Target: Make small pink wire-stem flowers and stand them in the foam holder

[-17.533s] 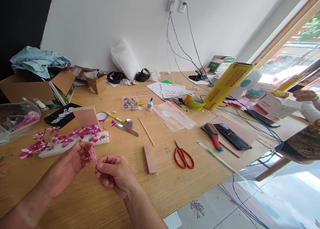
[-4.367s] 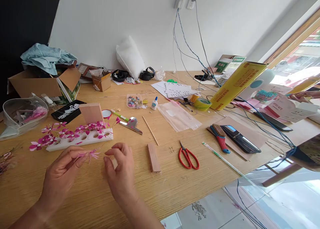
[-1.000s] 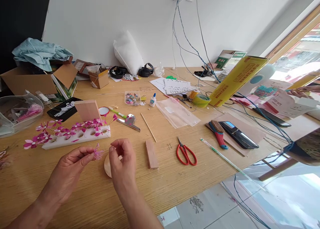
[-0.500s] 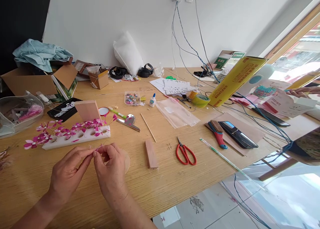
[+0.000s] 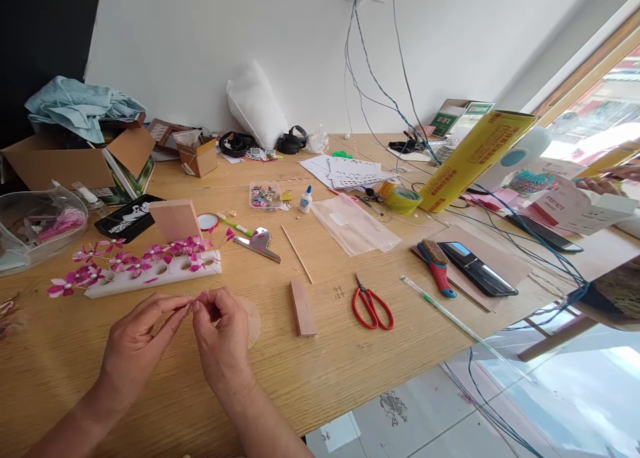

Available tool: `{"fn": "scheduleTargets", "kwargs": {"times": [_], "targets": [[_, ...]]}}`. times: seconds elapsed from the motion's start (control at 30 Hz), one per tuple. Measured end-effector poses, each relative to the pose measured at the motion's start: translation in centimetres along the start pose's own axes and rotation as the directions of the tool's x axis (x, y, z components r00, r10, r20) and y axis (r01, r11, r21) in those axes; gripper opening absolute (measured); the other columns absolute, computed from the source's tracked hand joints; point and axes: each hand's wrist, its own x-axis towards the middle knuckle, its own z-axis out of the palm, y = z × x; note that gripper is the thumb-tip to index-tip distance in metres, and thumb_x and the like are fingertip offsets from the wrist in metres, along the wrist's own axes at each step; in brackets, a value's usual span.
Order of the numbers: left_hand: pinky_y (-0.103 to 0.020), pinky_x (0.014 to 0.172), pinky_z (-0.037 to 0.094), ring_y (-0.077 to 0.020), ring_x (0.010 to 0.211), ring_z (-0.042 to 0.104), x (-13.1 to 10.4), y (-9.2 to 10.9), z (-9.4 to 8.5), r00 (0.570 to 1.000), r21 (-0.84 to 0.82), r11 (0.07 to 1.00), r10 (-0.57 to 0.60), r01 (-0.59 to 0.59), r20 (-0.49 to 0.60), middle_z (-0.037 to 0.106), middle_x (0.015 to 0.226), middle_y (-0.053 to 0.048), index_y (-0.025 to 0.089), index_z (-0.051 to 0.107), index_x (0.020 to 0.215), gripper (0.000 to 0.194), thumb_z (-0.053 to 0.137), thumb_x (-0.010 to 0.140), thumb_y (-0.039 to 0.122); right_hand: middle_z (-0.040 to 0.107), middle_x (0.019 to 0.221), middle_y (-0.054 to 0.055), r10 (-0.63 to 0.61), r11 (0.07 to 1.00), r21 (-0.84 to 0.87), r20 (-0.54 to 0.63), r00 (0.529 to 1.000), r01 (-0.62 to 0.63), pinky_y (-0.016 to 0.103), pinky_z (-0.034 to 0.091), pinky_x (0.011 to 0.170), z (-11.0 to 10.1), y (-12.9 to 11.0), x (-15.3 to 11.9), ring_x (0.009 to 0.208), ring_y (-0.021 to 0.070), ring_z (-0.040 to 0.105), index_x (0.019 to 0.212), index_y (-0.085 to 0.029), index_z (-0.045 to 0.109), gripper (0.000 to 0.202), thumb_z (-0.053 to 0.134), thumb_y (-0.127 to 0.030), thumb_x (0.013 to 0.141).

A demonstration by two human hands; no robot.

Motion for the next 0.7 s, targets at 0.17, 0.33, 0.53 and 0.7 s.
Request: {"fn": "scheduleTargets", "kwargs": {"times": [0.17,0.33,0.53,0.7], "targets": [[-0.024,0.061,0.049,-0.015,0.064,0.062,0.3,0.2,0.1,0.988,-0.07,0.986,-0.154,0.153,-0.009,0.067,0.07,0.001,0.023,0.066,0.076,0.009,0.057,0.076,0.022,0.054,0.067,0.0,0.073,0.974,0.211,0.066,0.995,-0.085,0.025,0.036,0.059,0.2,0.5,0.0,0.063,0.0133,0.046,0.069,-0.019,0.055,0.014,0.055,-0.032,0.072],[-0.025,0.064,0.05,-0.0155,0.068,0.063,0.2,-0.2,0.0,0.998,0.004,0.998,-0.063,0.063,-0.027,0.068,0.075,0.001,0.024,0.065,0.082,0.011,0.056,0.078,0.02,0.051,0.065,-0.002,0.151,0.975,0.169,-0.014,0.988,-0.146,0.024,0.033,0.054,-0.5,-0.5,-0.3,0.059,0.0122,0.043,0.073,-0.019,0.056,0.014,0.057,-0.033,0.071],[-0.023,0.072,0.05,-0.0147,0.077,0.064,-0.2,-0.6,0.1,0.975,0.191,0.959,0.221,-0.21,-0.036,0.066,0.08,-0.002,0.021,0.063,0.091,0.018,0.052,0.081,0.011,0.048,0.06,-0.003,0.172,0.966,0.194,-0.001,0.985,-0.169,0.023,0.032,0.051,-0.3,-1.2,0.1,0.055,0.0108,0.04,0.066,-0.018,0.052,0.019,0.061,-0.035,0.067],[-0.022,0.073,0.05,-0.0132,0.073,0.063,-0.3,-0.5,0.1,0.935,0.278,0.902,0.353,-0.329,-0.038,0.064,0.077,-0.003,0.017,0.062,0.092,0.017,0.052,0.082,0.008,0.048,0.057,-0.004,0.188,0.95,0.255,0.001,0.982,-0.183,0.023,0.032,0.054,0.3,-0.6,0.4,0.055,0.0102,0.04,0.062,-0.017,0.054,0.018,0.061,-0.033,0.068]]}}
